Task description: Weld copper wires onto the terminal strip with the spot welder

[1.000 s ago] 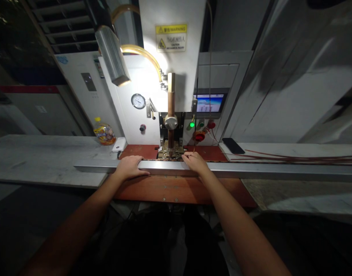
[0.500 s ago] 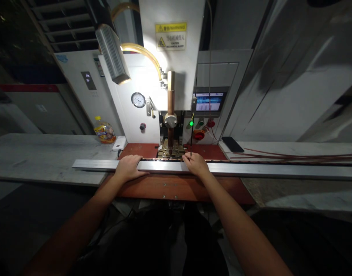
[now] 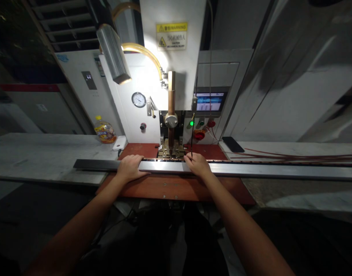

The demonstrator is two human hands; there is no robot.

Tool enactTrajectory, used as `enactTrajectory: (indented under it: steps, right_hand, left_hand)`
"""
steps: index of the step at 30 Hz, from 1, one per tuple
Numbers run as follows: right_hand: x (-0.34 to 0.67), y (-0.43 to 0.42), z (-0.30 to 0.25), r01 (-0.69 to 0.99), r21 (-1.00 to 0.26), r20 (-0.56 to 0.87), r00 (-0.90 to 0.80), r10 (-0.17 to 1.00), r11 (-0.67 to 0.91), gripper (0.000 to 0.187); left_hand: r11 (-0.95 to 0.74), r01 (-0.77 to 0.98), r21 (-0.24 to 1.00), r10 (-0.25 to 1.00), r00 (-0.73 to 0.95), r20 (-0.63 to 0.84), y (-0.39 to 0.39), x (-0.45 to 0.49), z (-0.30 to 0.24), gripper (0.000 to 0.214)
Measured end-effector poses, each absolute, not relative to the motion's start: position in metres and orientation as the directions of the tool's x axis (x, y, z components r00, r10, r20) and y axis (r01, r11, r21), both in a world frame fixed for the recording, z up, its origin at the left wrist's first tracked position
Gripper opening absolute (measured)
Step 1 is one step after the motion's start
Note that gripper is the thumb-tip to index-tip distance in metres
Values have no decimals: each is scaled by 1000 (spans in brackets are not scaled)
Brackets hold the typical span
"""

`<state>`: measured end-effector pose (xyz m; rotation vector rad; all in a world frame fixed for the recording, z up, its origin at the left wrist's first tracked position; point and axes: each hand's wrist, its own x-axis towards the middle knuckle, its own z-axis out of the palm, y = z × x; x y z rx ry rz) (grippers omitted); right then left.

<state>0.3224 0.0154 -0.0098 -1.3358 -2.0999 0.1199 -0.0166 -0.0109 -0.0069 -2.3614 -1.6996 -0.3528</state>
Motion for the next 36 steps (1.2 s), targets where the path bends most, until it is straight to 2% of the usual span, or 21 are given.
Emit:
enactTrajectory:
  steps: [6,36]
  right_hand:
    - [327,17,-12,807,-373,458,-270,847,458,39]
    - [353,16,-13,788,-418,477,-233,847,452,35]
  left_hand:
    - [-317,947,-40,895,313,318,-11,-12,-6,66]
    - [-360,932,-48,878,356,320,-9,12,-7,66]
